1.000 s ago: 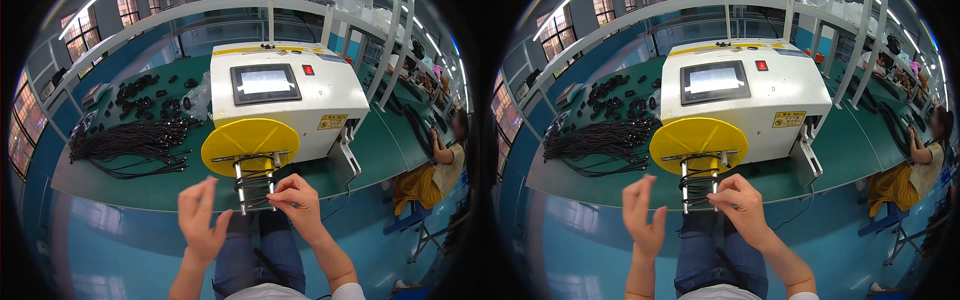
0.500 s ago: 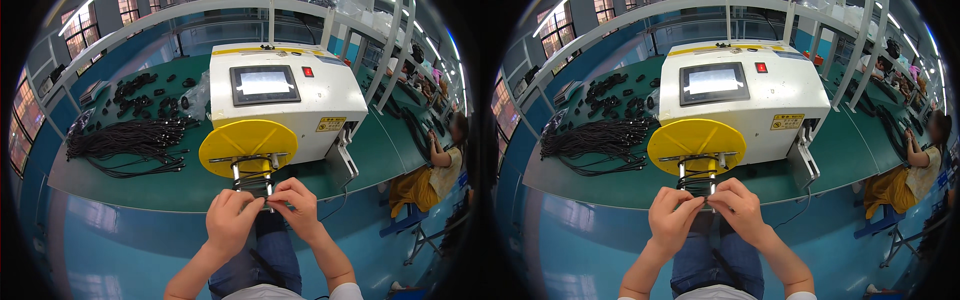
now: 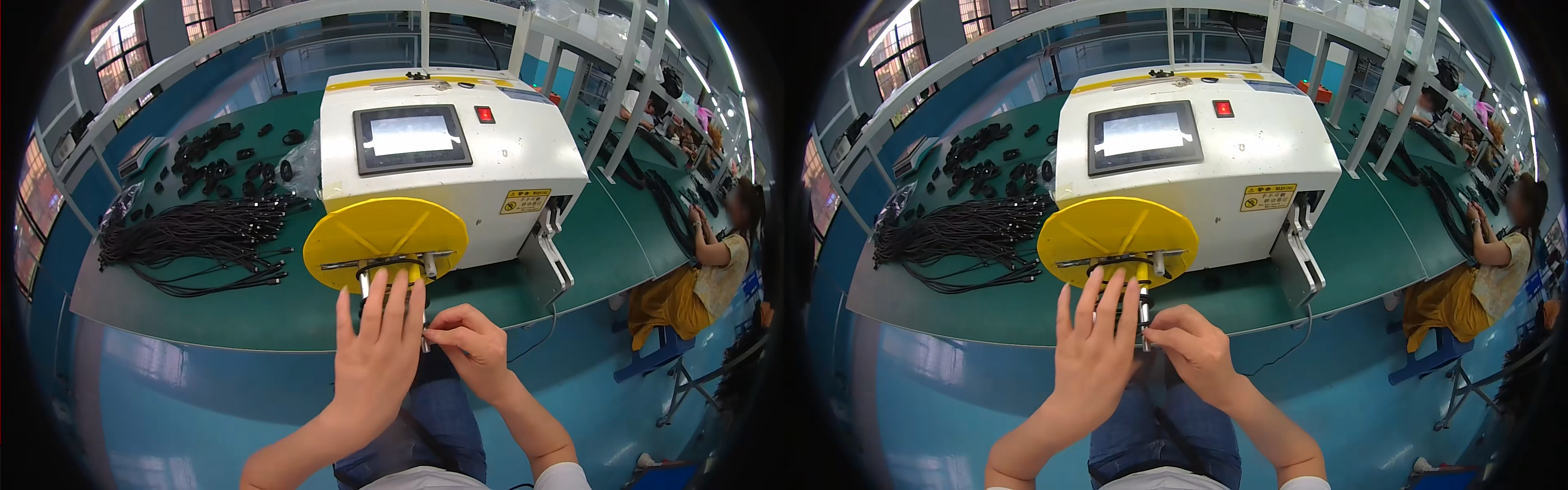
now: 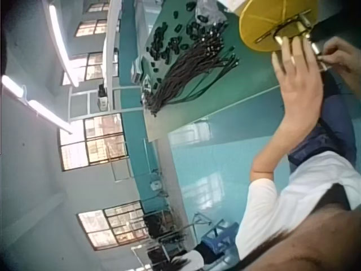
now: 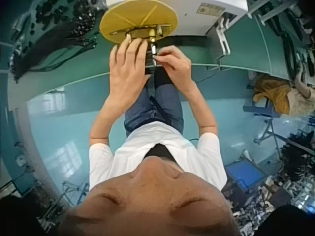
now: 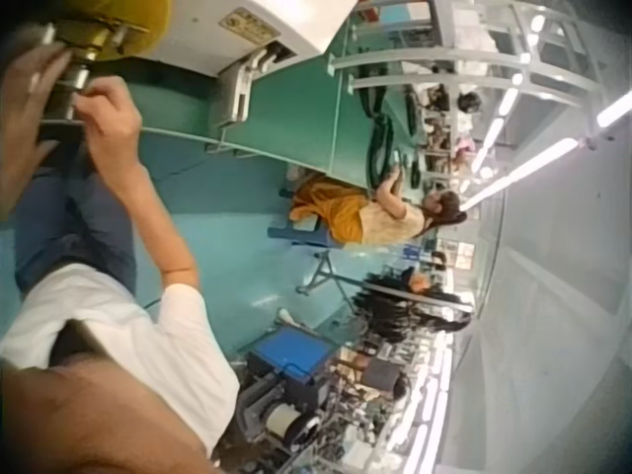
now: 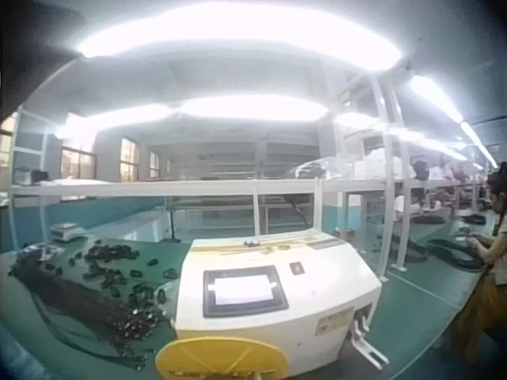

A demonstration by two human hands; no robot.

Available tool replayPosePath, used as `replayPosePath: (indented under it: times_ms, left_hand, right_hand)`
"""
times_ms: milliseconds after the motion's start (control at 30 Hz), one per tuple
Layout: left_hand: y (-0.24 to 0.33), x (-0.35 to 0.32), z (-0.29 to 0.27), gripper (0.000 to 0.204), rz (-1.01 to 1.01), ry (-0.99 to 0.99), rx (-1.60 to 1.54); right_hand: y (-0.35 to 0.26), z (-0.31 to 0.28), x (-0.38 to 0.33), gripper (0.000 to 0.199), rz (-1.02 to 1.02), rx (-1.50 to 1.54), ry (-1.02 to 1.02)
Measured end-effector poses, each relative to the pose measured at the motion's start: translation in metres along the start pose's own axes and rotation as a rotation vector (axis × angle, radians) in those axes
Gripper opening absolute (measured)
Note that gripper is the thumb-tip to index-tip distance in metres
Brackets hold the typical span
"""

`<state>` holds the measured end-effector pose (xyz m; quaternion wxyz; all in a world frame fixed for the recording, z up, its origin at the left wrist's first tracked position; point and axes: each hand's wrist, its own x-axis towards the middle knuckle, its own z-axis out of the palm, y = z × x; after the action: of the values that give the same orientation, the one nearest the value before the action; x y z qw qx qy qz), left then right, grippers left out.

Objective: Coil electrical cables using a manual winding machine.

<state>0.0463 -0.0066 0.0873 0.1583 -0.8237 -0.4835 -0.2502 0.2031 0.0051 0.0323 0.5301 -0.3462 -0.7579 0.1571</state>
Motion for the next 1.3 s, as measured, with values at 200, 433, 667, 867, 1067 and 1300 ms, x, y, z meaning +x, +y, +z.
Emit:
replayPosePath:
  times_ms: [200, 433, 667, 867, 1067, 1300]
  left_hand:
    - [-0.009, 0.001, 0.032, 0.047, -0.014, 0.026, 0.176]
    - [-0.005, 0.004, 0.033, 0.048, -0.026, -0.003, 0.094]
    - [-0.005, 0.003, 0.032, 0.051, -0.048, -0.038, 0.04]
    - [-0.003, 0.004, 0.03, 0.051, -0.058, -0.066, 0.033]
    - [-0.007, 0.002, 0.031, 0.05, -0.052, -0.06, 0.062]
    - [-0.005, 0.0, 0.031, 0.051, -0.088, -0.049, 0.062]
  right_hand:
    - [0.004, -0.003, 0.003, 0.022, 0.057, 0.054, -0.045]
    - [0.021, 0.016, 0.012, 0.021, 0.673, 0.681, 0.115]
    - [0.028, 0.026, 0.009, 0.019, 0.661, 0.897, 0.159]
    - [0.056, 0.021, 0.018, 0.016, 0.571, 1.019, -0.012]
    - [0.031, 0.009, 0.017, 0.017, 0.527, 0.514, 0.085]
    - [-0.011, 0.0, -0.001, 0.019, 0.453, 0.418, 0.032]
